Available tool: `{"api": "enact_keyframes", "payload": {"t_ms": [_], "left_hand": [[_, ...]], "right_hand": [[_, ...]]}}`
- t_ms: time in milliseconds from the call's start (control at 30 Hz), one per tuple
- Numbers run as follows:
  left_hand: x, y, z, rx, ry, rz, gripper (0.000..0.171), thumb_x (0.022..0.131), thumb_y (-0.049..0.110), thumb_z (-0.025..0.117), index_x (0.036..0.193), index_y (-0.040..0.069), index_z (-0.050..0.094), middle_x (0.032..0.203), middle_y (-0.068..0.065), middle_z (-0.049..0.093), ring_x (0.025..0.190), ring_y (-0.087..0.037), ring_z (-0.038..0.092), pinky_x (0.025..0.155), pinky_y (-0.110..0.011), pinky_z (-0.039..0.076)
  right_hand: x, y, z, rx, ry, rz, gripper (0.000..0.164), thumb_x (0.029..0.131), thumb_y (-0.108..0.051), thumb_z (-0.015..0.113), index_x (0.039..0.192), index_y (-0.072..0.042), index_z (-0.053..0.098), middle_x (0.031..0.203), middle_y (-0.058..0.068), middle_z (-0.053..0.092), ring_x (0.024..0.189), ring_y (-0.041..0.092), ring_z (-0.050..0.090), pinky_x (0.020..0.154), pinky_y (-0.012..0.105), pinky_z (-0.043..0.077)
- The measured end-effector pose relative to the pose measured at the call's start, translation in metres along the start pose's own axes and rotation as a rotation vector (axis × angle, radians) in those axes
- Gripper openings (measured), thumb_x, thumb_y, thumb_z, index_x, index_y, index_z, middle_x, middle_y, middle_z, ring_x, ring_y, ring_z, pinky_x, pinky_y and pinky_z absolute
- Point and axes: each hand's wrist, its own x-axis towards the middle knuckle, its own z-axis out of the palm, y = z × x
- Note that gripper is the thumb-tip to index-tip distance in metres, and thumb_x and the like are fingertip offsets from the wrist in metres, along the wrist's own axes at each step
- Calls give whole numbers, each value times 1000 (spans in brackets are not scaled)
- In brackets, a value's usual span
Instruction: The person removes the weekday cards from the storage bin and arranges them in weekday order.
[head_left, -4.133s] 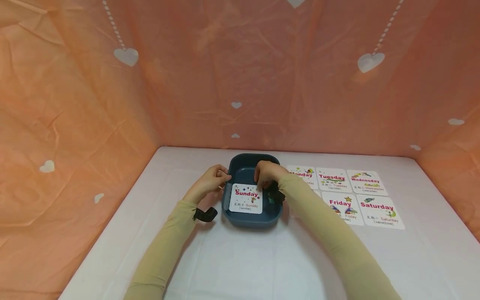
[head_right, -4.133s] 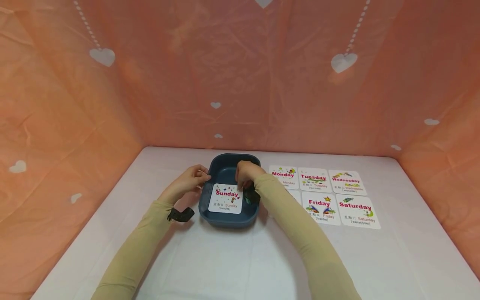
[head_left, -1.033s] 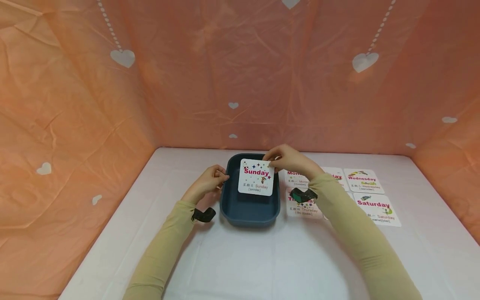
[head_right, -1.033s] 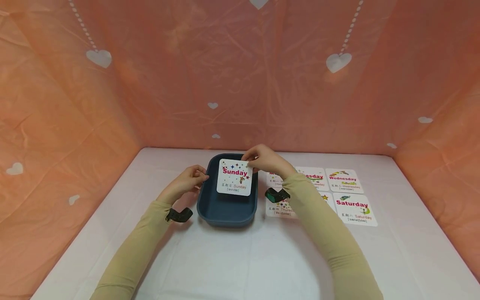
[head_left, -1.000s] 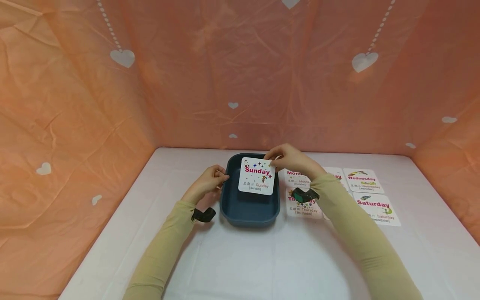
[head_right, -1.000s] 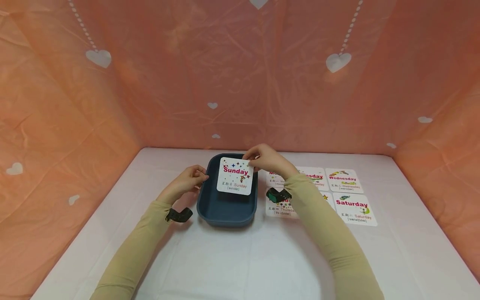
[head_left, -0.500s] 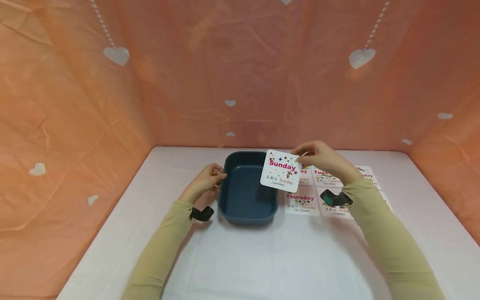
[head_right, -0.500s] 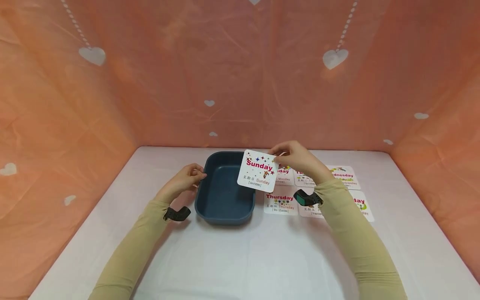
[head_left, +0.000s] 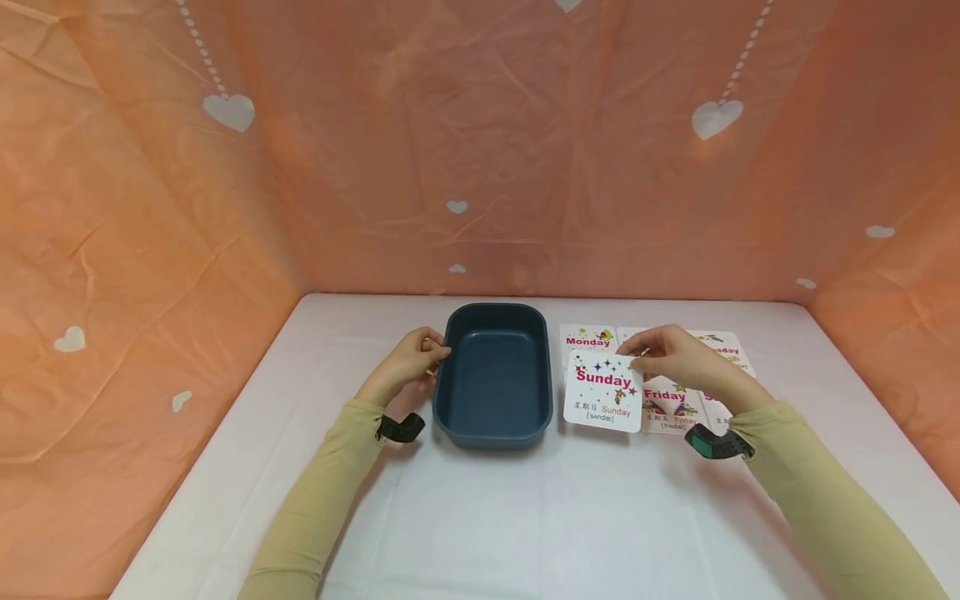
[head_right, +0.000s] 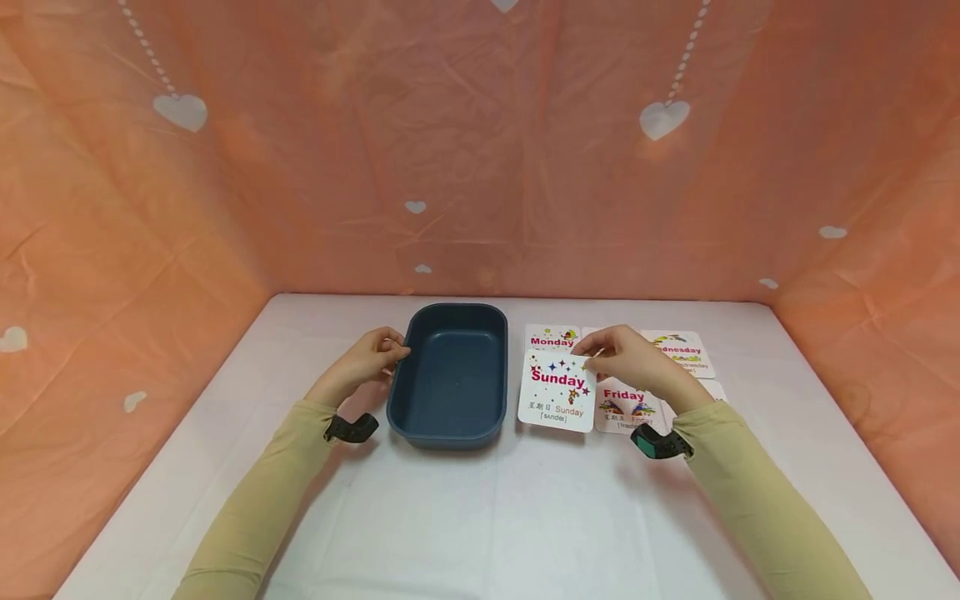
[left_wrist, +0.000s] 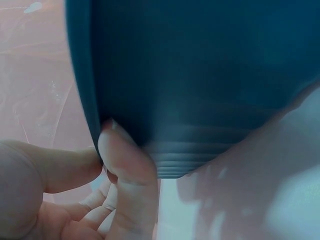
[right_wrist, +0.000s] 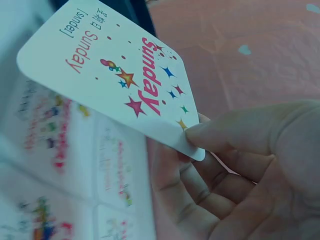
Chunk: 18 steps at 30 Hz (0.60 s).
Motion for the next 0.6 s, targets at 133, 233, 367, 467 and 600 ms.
{"api": "enact_keyframes", "payload": {"t_ms": [133, 233, 367, 467, 600], "left_hand": [[0, 0, 0, 2, 6, 0, 19, 98, 9, 54, 110, -3, 46, 75, -6, 53, 62, -16, 54, 56, -30, 48], [0, 0, -1, 0, 9, -1, 19, 98, 9, 54, 110, -3, 46, 74, -6, 52, 62, -16, 54, 56, -30, 48], [0, 0, 0, 2, 11, -3, 20, 98, 10, 55, 111, -3, 46, 73, -5, 51, 62, -16, 53, 55, -29, 47], [0, -1, 0, 3, 13, 0, 20, 97, 9, 55, 111, -3, 46, 72, -5, 50, 62, -17, 52, 55, -29, 47], [0, -1, 1, -4, 12, -1, 20, 97, 9, 55, 111, -3, 46, 72, -5, 50, 62, -16, 52, 55, -28, 47]], "right_hand": [[-10, 12, 6, -24, 6, 37, 28, 87, -5, 63, 114, 3, 64, 105, 13, 65, 80, 18, 59, 70, 30, 50], [-15, 20, 12, -24, 2, 56, 26, 87, -5, 64, 112, 2, 65, 103, 11, 65, 79, 18, 57, 67, 31, 50], [-21, 29, 20, -1, -15, 56, 25, 87, -4, 64, 111, 3, 65, 100, 10, 65, 79, 17, 56, 66, 29, 49], [-25, 35, 26, 34, -32, 61, 24, 86, -2, 63, 109, 4, 65, 95, 9, 66, 77, 16, 57, 62, 25, 48], [-28, 39, 34, 63, -41, 71, 24, 83, 0, 65, 107, 4, 66, 83, 7, 65, 68, 12, 55, 55, 23, 45]]}}
